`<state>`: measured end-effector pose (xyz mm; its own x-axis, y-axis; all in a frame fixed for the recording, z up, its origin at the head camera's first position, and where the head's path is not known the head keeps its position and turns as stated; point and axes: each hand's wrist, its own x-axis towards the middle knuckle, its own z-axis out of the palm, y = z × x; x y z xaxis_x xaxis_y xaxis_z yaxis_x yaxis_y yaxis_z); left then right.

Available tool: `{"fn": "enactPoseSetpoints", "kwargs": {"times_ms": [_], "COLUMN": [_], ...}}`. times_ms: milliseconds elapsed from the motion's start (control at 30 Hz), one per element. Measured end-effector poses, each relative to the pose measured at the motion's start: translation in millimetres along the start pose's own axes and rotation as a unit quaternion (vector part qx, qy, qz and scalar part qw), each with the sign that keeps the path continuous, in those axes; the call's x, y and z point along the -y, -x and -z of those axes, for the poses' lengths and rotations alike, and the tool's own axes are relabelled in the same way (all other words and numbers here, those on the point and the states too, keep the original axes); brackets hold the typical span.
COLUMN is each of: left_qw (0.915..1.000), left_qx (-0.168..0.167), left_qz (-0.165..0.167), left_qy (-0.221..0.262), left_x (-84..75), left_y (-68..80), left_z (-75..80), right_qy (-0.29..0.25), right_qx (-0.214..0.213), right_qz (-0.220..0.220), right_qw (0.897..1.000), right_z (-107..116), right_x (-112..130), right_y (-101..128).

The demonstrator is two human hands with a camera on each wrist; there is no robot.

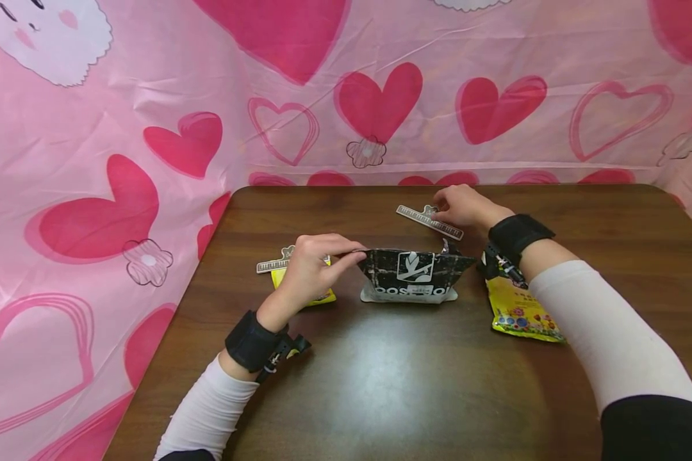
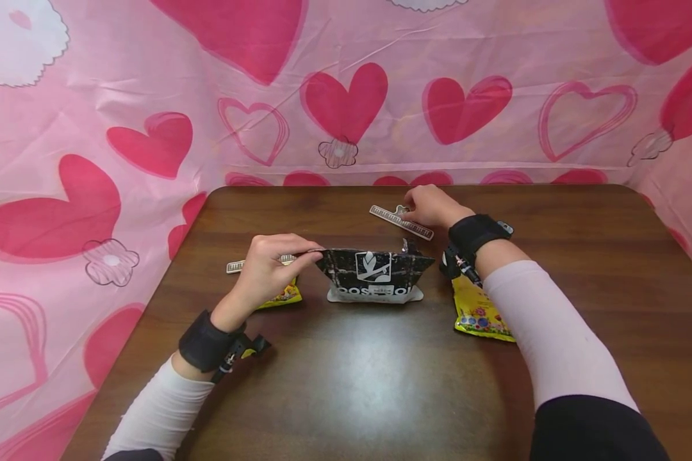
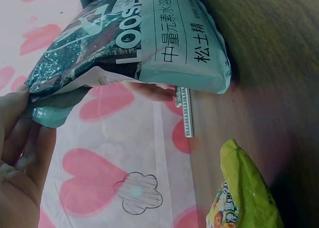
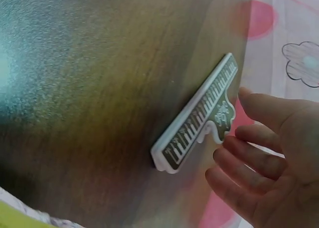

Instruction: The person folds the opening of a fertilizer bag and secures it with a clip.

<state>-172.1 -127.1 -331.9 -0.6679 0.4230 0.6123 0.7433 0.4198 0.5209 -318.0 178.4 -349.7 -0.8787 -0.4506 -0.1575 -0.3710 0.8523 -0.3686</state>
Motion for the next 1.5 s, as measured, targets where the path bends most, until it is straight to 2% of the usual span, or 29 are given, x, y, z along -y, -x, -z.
{"fn": "enactPoseSetpoints", "kwargs": {"times_ms": [233,567,1200,1500], "left_qw": [1.0000,1.0000,1.0000,1.0000], "left_qx": [-0.001,-0.002,-0.003,-0.003], "left_qz": [0.003,-0.008,0.003,0.007], "left_qy": [-0.001,0.001,-0.004,-0.002], "left_x": [-1.0,-1.1,-0.9,-0.4], "left_y": [-0.2,-1.1,0.1,0.4], "left_z": [-0.5,-2.7,-0.1,-0.2], "right_qy": [0.023,0.022,0.002,0.002], "right_qx": [-0.005,-0.020,-0.049,-0.067], "right_qz": [-0.006,-0.019,-0.027,-0.004], "right_qw": [1.000,0.999,0.998,0.998], "right_z": [-8,-16,-17,-15], "right_x": [-4,-6,-1,2], "right_y": [-3,-2,-2,-1]}}
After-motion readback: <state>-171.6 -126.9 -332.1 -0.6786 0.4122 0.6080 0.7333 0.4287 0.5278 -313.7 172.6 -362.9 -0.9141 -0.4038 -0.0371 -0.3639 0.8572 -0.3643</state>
